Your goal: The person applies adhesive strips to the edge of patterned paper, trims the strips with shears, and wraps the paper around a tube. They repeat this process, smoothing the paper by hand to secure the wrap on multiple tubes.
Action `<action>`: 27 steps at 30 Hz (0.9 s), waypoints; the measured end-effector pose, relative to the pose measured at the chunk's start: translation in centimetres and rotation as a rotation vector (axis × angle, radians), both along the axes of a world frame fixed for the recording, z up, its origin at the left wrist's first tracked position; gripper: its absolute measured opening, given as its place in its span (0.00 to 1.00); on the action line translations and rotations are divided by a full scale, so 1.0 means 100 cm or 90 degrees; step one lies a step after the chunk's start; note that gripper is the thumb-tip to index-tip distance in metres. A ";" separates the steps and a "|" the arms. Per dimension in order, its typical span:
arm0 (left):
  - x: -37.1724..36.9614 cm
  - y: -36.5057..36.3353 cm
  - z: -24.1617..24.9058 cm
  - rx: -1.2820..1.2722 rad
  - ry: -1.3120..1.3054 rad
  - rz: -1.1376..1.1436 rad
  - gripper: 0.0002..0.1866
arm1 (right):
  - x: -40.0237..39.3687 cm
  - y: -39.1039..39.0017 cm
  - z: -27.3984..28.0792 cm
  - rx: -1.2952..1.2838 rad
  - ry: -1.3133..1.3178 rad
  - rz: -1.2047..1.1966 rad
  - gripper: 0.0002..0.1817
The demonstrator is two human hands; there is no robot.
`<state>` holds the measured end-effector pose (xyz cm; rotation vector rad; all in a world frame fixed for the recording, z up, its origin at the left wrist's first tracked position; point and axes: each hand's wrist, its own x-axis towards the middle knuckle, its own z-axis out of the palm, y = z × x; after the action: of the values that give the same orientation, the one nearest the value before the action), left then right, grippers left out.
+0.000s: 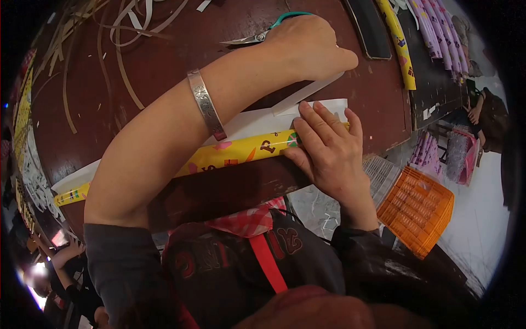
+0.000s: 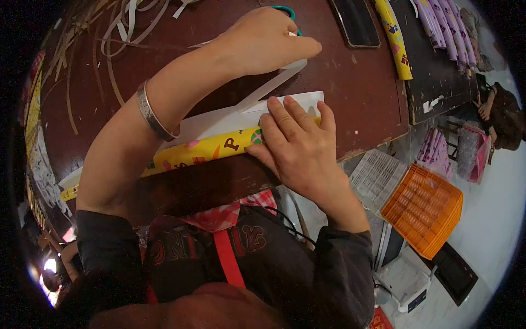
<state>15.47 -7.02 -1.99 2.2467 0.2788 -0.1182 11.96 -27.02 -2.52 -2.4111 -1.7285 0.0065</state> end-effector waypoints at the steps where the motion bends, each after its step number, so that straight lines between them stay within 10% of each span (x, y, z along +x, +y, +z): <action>1: 0.000 -0.001 0.004 0.000 -0.001 0.000 0.26 | 0.001 0.000 -0.001 0.018 -0.010 0.012 0.25; 27: -0.083 0.014 0.062 -0.301 -0.014 0.102 0.20 | -0.001 0.000 -0.004 0.067 -0.019 0.023 0.25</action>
<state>7.14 -5.67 4.24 1.7501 0.3747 -0.0660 11.83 -26.97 -2.93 -2.3167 -1.7386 -0.1144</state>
